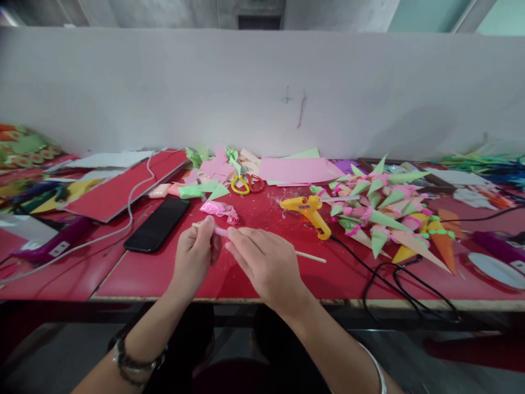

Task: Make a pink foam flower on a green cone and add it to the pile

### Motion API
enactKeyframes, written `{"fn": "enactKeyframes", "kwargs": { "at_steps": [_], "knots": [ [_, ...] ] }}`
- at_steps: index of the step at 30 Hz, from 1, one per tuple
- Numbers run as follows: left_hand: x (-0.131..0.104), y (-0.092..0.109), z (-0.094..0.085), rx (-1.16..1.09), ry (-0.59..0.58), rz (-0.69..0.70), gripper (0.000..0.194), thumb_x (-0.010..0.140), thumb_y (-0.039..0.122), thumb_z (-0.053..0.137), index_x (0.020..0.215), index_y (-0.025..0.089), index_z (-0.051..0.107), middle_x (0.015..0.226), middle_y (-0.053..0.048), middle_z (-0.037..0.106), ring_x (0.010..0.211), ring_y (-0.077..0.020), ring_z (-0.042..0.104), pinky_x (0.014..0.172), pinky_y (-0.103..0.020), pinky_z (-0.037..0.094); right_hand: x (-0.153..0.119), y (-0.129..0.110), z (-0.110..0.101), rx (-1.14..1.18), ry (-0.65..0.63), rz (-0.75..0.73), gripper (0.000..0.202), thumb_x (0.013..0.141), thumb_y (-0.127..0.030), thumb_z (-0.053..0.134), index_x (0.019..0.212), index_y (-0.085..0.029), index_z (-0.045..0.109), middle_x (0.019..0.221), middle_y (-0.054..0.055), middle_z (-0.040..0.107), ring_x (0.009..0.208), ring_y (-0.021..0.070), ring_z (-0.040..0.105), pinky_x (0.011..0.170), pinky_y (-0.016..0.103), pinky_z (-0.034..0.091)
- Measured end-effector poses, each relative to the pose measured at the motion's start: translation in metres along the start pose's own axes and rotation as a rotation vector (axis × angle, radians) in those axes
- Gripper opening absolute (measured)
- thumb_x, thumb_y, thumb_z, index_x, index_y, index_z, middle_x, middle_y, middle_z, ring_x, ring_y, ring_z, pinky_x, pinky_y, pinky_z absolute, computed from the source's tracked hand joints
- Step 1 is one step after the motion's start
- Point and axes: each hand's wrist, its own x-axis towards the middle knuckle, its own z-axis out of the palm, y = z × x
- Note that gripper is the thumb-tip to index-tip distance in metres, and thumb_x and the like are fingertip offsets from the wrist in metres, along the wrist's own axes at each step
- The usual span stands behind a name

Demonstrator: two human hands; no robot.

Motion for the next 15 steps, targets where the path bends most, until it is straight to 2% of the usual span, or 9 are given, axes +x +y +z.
{"fn": "enactKeyframes", "kwargs": {
  "at_steps": [2,4,6,10,15],
  "knots": [
    [-0.001,0.0,-0.002,0.099,-0.022,0.1,0.048,0.086,0.037,0.033,0.042,0.017,0.036,0.035,0.004,0.035,0.033,-0.0056,0.033,0.036,-0.02,0.025,0.001,0.0,-0.001,0.205,-0.031,0.226,0.015,0.084,-0.019,0.047,0.08,-0.016,0.061,0.076,0.004,0.067,0.072,0.0136,0.061,0.065,0.023,0.046],
    [-0.002,0.0,-0.004,0.227,-0.075,0.259,0.046,0.085,0.032,0.036,0.042,0.017,0.037,0.039,0.004,0.037,0.036,-0.0056,0.035,0.039,-0.02,0.025,0.003,0.002,-0.002,0.431,-0.117,0.463,0.018,0.082,-0.023,0.049,0.069,-0.016,0.06,0.065,0.001,0.064,0.063,0.0116,0.06,0.059,0.021,0.046],
    [-0.002,0.0,-0.006,0.329,-0.118,0.392,0.044,0.085,0.027,0.036,0.042,0.016,0.038,0.042,0.004,0.038,0.038,-0.0054,0.036,0.04,-0.02,0.025,0.004,0.007,-0.003,0.615,-0.2,0.614,0.019,0.079,-0.027,0.053,0.065,-0.016,0.058,0.061,0.0,0.062,0.059,0.0108,0.058,0.056,0.021,0.045],
    [0.001,0.001,-0.009,0.441,-0.162,0.564,0.043,0.086,0.022,0.034,0.044,0.016,0.039,0.043,0.004,0.039,0.041,-0.0058,0.037,0.044,-0.019,0.027,0.004,0.015,-0.003,0.861,-0.257,0.766,0.02,0.076,-0.031,0.056,0.063,-0.016,0.056,0.06,-0.001,0.059,0.06,0.0095,0.056,0.06,0.021,0.045],
    [0.005,0.003,-0.014,0.565,-0.346,0.763,0.037,0.087,0.021,0.033,0.052,0.015,0.045,0.047,0.004,0.045,0.046,-0.0064,0.037,0.05,-0.02,0.029,0.004,0.023,-0.006,1.072,-0.424,0.86,0.028,0.081,-0.035,0.049,0.061,-0.016,0.048,0.056,-0.004,0.05,0.053,0.0067,0.048,0.056,0.02,0.042]
  ]
}}
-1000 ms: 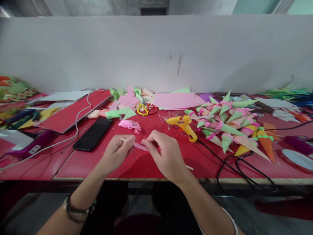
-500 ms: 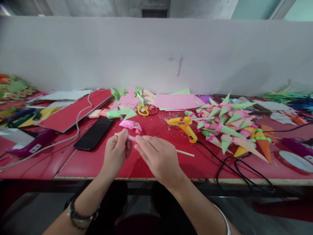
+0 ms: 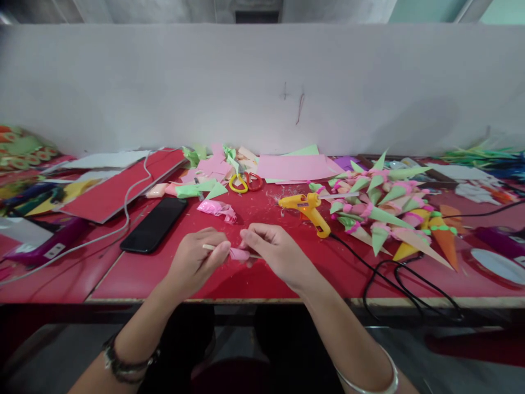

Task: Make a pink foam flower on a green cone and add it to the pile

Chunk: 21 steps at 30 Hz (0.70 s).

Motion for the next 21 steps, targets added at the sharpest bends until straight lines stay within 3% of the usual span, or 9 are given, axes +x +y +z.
{"fn": "enactKeyframes", "kwargs": {
  "at_steps": [4,10,16,18,21],
  "knots": [
    [-0.001,-0.001,-0.001,0.01,-0.086,0.091,0.036,0.089,0.024,0.03,0.06,0.015,0.05,0.052,0.003,0.05,0.049,-0.0075,0.041,0.055,-0.021,0.031,-0.002,-0.003,-0.007,-0.069,-0.123,0.046,0.031,0.083,-0.036,0.046,0.059,-0.016,0.045,0.054,-0.004,0.049,0.05,0.0065,0.046,0.054,0.02,0.038],
    [-0.002,-0.002,0.0,0.033,-0.095,0.127,0.038,0.09,0.027,0.029,0.06,0.015,0.048,0.052,0.003,0.049,0.049,-0.008,0.042,0.057,-0.022,0.031,-0.006,-0.007,-0.009,-0.235,-0.296,0.011,0.043,0.091,-0.037,0.025,0.065,-0.015,0.051,0.056,-0.002,0.052,0.05,0.0081,0.045,0.056,0.022,0.038],
    [-0.002,-0.003,0.0,0.028,-0.075,0.07,0.04,0.089,0.026,0.03,0.054,0.015,0.046,0.048,0.004,0.044,0.045,-0.0066,0.038,0.054,-0.021,0.03,-0.007,-0.007,-0.013,-0.277,-0.415,-0.045,0.035,0.089,-0.036,0.032,0.065,-0.015,0.047,0.062,-0.001,0.056,0.052,0.0071,0.045,0.055,0.019,0.038],
    [-0.002,-0.002,-0.001,0.031,-0.041,0.013,0.041,0.088,0.025,0.031,0.05,0.015,0.043,0.046,0.004,0.042,0.044,-0.0061,0.037,0.051,-0.02,0.029,-0.007,-0.007,-0.013,-0.354,-0.412,-0.063,0.034,0.089,-0.035,0.033,0.068,-0.015,0.049,0.062,0.0,0.056,0.054,0.0075,0.047,0.054,0.019,0.038],
    [-0.001,0.001,0.0,0.019,0.013,-0.074,0.042,0.087,0.023,0.034,0.047,0.015,0.043,0.045,0.004,0.042,0.044,-0.0059,0.038,0.047,-0.019,0.026,-0.008,-0.009,-0.007,-0.591,-0.302,-0.156,0.033,0.089,-0.032,0.036,0.067,-0.014,0.052,0.061,-0.001,0.055,0.056,0.0077,0.049,0.055,0.018,0.036]
  ]
}}
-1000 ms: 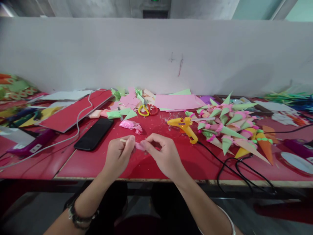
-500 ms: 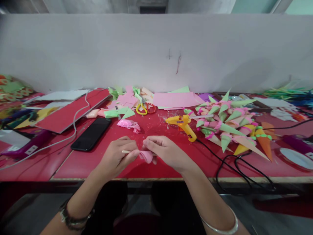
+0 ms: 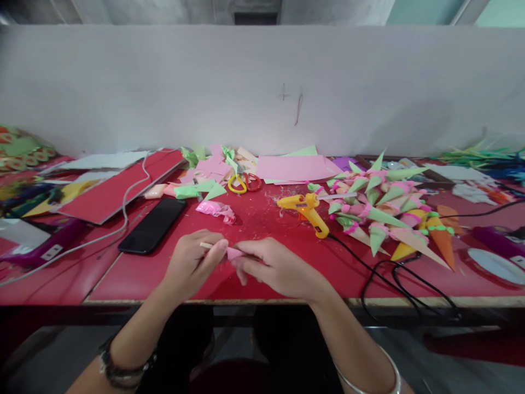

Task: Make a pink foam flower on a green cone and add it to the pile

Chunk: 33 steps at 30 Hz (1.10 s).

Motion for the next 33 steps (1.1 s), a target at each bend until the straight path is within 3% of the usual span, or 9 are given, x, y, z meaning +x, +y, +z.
{"fn": "enactKeyframes", "kwargs": {
  "at_steps": [8,11,13,18,21,24,28,31,33],
  "knots": [
    [0.0,0.008,0.011,-0.298,0.123,-0.52,0.049,0.086,0.034,0.033,0.041,0.015,0.037,0.034,0.005,0.035,0.033,-0.0048,0.034,0.04,-0.02,0.025,0.007,0.001,0.022,-1.0,0.495,-0.113,0.027,0.087,-0.016,0.038,0.105,-0.011,0.057,0.062,0.006,0.065,0.053,0.0159,0.059,0.048,0.024,0.032],
    [-0.001,0.007,0.013,-0.39,0.12,-0.621,0.05,0.086,0.038,0.033,0.041,0.016,0.037,0.032,0.005,0.035,0.032,-0.0051,0.036,0.04,-0.019,0.027,0.01,0.003,0.029,-1.252,0.579,-0.167,0.029,0.083,-0.008,0.038,0.104,-0.007,0.058,0.056,0.006,0.063,0.047,0.0166,0.057,0.045,0.026,0.029],
    [-0.001,0.005,0.012,-0.404,0.104,-0.64,0.051,0.085,0.04,0.033,0.04,0.016,0.038,0.032,0.005,0.035,0.032,-0.0054,0.037,0.041,-0.019,0.028,0.012,0.001,0.033,-1.25,0.571,-0.129,0.028,0.083,-0.008,0.037,0.101,-0.007,0.059,0.057,0.007,0.063,0.045,0.0165,0.056,0.043,0.026,0.027],
    [-0.002,0.0,0.004,-0.318,0.024,-0.497,0.05,0.086,0.039,0.032,0.045,0.015,0.043,0.039,0.003,0.043,0.04,-0.0064,0.044,0.046,-0.019,0.032,0.01,-0.006,0.028,-0.623,0.349,0.053,0.024,0.088,-0.019,0.032,0.084,-0.014,0.055,0.062,0.003,0.059,0.05,0.012,0.051,0.046,0.023,0.03],
    [-0.001,-0.003,-0.003,-0.262,-0.035,-0.35,0.037,0.086,0.034,0.035,0.059,0.014,0.052,0.049,0.003,0.05,0.046,-0.0063,0.045,0.047,-0.018,0.032,0.005,-0.007,0.015,-0.1,0.219,0.066,0.029,0.09,-0.028,0.029,0.071,-0.016,0.047,0.055,-0.003,0.045,0.048,0.0073,0.041,0.047,0.02,0.031],
    [0.0,-0.004,-0.008,-0.396,-0.107,-0.258,0.02,0.084,0.029,0.042,0.078,0.015,0.054,0.055,0.004,0.056,0.05,-0.0065,0.049,0.05,-0.017,0.035,0.0,-0.004,0.006,0.263,0.033,0.08,0.033,0.09,-0.033,0.031,0.065,-0.015,0.043,0.052,-0.006,0.037,0.046,0.0054,0.033,0.047,0.019,0.029],
    [-0.001,-0.004,-0.01,-0.731,-0.158,-0.254,0.017,0.081,0.029,0.049,0.08,0.014,0.056,0.055,0.001,0.058,0.045,-0.007,0.052,0.046,-0.018,0.038,0.0,0.003,0.01,0.654,-0.17,0.032,0.027,0.089,-0.031,0.036,0.072,-0.013,0.049,0.045,-0.008,0.034,0.039,0.0038,0.026,0.039,0.018,0.023],
    [-0.001,-0.004,-0.009,-0.836,-0.096,-0.306,0.021,0.077,0.031,0.054,0.066,0.013,0.056,0.057,-0.001,0.059,0.041,-0.0064,0.051,0.041,-0.018,0.036,0.005,0.004,0.018,0.847,-0.2,0.005,0.026,0.089,-0.03,0.035,0.074,-0.013,0.049,0.04,-0.011,0.03,0.034,0.0036,0.021,0.036,0.018,0.02],
    [0.0,-0.005,-0.007,-0.809,-0.043,-0.393,0.023,0.077,0.031,0.054,0.063,0.013,0.055,0.049,0.001,0.055,0.038,-0.0055,0.048,0.039,-0.017,0.035,0.007,0.003,0.02,0.802,-0.156,0.031,0.028,0.089,-0.031,0.034,0.071,-0.014,0.048,0.041,-0.01,0.032,0.035,0.0035,0.024,0.037,0.018,0.022]
  ]
}}
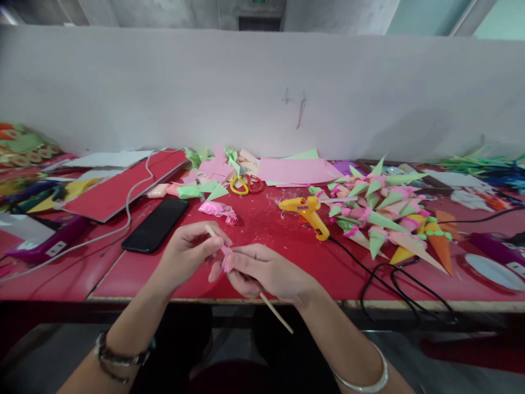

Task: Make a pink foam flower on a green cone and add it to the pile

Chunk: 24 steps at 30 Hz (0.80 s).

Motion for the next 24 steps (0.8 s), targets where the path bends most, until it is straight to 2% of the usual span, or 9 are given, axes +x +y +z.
{"fn": "enactKeyframes", "kwargs": {
  "at_steps": [3,6,9,13,15,17,18,22,24],
  "knots": [
    [0.002,-0.002,0.002,0.06,0.093,-0.094,0.028,0.079,0.032,0.051,0.058,0.014,0.052,0.039,0.006,0.046,0.034,-0.0038,0.04,0.038,-0.016,0.032,0.002,-0.003,0.003,-0.278,0.11,0.029,0.037,0.089,-0.033,0.034,0.059,-0.014,0.044,0.045,-0.007,0.038,0.04,0.0034,0.032,0.043,0.018,0.027],
    [0.002,-0.003,0.004,0.16,0.161,-0.1,0.029,0.078,0.031,0.052,0.055,0.014,0.053,0.042,0.006,0.046,0.039,-0.0041,0.041,0.041,-0.015,0.033,0.003,-0.005,0.008,-0.58,0.221,0.034,0.044,0.091,-0.034,0.029,0.053,-0.015,0.042,0.048,-0.004,0.044,0.045,0.0049,0.04,0.05,0.019,0.032],
    [0.001,-0.002,0.006,0.351,0.253,-0.043,0.029,0.077,0.032,0.052,0.055,0.014,0.057,0.046,0.004,0.052,0.045,-0.0055,0.046,0.046,-0.016,0.036,0.006,-0.004,0.016,-0.836,0.36,0.028,0.04,0.091,-0.029,0.024,0.061,-0.016,0.046,0.051,-0.002,0.048,0.047,0.0076,0.045,0.051,0.021,0.033],
    [-0.003,0.002,0.01,0.55,0.328,0.027,0.033,0.078,0.034,0.051,0.053,0.015,0.058,0.043,0.005,0.051,0.04,-0.0049,0.043,0.046,-0.017,0.034,0.01,0.0,0.029,-1.202,0.543,0.131,0.03,0.089,-0.023,0.026,0.08,-0.013,0.053,0.06,0.006,0.058,0.049,0.0137,0.05,0.047,0.025,0.03],
    [-0.003,0.003,0.011,0.601,0.349,0.061,0.034,0.078,0.035,0.052,0.05,0.015,0.057,0.042,0.005,0.052,0.039,-0.0048,0.042,0.046,-0.018,0.033,0.01,0.0,0.032,-1.27,0.606,0.151,0.031,0.088,-0.023,0.027,0.081,-0.012,0.054,0.061,0.009,0.059,0.049,0.0156,0.051,0.046,0.026,0.029],
    [-0.004,0.005,0.01,0.572,0.336,0.083,0.037,0.079,0.035,0.05,0.049,0.015,0.057,0.042,0.004,0.052,0.04,-0.0051,0.043,0.046,-0.018,0.033,0.007,-0.002,0.032,-1.108,0.551,0.118,0.032,0.088,-0.024,0.028,0.074,-0.013,0.054,0.054,0.006,0.057,0.045,0.0127,0.049,0.044,0.024,0.03],
    [-0.004,0.005,0.009,0.519,0.314,0.091,0.038,0.08,0.035,0.048,0.05,0.015,0.058,0.043,0.003,0.052,0.04,-0.0053,0.043,0.045,-0.018,0.033,0.005,-0.003,0.03,-0.938,0.466,0.107,0.034,0.088,-0.025,0.028,0.069,-0.013,0.053,0.049,0.003,0.055,0.041,0.0099,0.046,0.042,0.022,0.03],
    [-0.007,0.001,0.003,0.113,0.086,0.069,0.043,0.083,0.044,0.039,0.065,0.015,0.065,0.045,0.003,0.047,0.037,-0.0047,0.035,0.038,-0.019,0.028,-0.002,-0.006,0.02,-0.058,-0.051,0.115,0.04,0.089,-0.037,0.03,0.069,-0.012,0.054,0.037,-0.006,0.045,0.024,0.0029,0.028,0.027,0.015,0.022],
    [-0.008,-0.003,0.0,-0.076,-0.059,0.025,0.046,0.082,0.05,0.037,0.073,0.016,0.066,0.045,0.003,0.043,0.035,-0.0045,0.031,0.037,-0.02,0.027,-0.002,-0.004,0.017,0.254,-0.233,0.118,0.039,0.088,-0.04,0.033,0.076,-0.01,0.054,0.036,-0.007,0.046,0.021,0.0028,0.025,0.022,0.014,0.018]
  ]
}}
